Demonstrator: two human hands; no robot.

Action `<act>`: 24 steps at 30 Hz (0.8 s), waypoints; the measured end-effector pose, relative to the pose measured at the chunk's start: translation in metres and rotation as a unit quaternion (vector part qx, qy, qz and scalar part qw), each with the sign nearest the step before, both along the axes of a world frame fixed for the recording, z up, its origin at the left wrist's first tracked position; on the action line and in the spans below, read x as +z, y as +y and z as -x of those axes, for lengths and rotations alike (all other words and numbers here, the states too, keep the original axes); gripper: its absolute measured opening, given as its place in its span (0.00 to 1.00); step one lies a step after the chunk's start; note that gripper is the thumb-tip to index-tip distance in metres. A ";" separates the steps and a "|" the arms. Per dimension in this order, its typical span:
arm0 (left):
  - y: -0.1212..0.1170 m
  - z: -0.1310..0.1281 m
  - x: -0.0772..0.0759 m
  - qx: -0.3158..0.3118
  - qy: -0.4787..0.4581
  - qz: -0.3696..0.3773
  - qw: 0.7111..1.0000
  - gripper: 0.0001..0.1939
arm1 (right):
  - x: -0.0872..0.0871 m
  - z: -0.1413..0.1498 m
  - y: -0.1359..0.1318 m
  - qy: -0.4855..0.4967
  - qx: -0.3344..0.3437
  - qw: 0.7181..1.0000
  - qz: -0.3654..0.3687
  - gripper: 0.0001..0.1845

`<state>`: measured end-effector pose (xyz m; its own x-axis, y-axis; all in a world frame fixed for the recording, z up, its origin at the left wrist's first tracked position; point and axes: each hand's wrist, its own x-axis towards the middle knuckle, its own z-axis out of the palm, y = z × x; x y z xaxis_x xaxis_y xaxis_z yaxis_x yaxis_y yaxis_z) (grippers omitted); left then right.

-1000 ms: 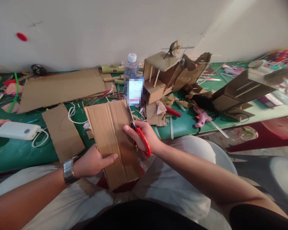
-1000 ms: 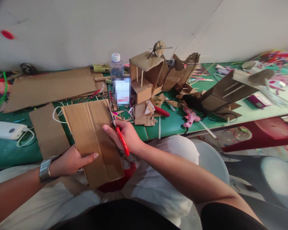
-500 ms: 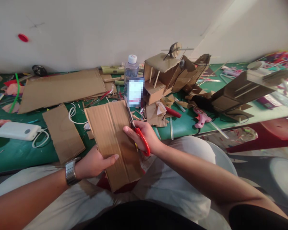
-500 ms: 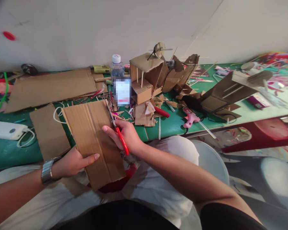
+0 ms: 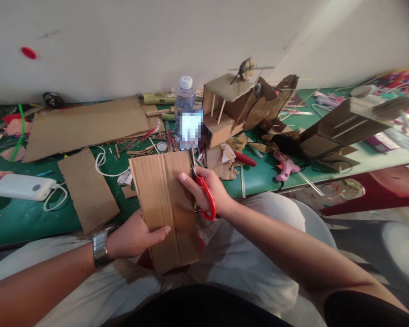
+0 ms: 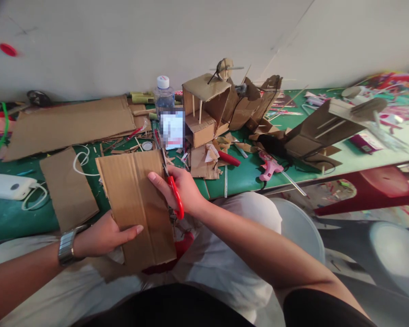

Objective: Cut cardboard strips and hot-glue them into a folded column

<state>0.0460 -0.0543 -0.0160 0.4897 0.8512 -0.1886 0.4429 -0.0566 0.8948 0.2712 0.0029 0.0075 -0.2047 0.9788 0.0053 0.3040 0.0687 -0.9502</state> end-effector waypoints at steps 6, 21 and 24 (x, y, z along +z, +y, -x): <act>-0.001 0.001 -0.004 0.008 -0.028 -0.010 1.000 0.22 | -0.002 -0.001 0.000 0.030 0.006 0.999 0.024 0.31; 0.011 0.015 0.005 0.143 -0.116 0.016 0.983 0.30 | -0.011 -0.008 0.006 0.006 0.053 0.998 -0.018 0.23; 0.015 0.019 0.008 0.185 -0.144 0.028 0.972 0.27 | -0.011 -0.010 0.007 0.009 0.065 0.997 -0.025 0.24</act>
<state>0.0273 -0.0390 -0.0076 0.1912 0.9716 -0.1393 0.1547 0.1104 0.9818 0.2812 0.0099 -0.0037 -0.3300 0.9421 0.0588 0.2715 0.1543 -0.9500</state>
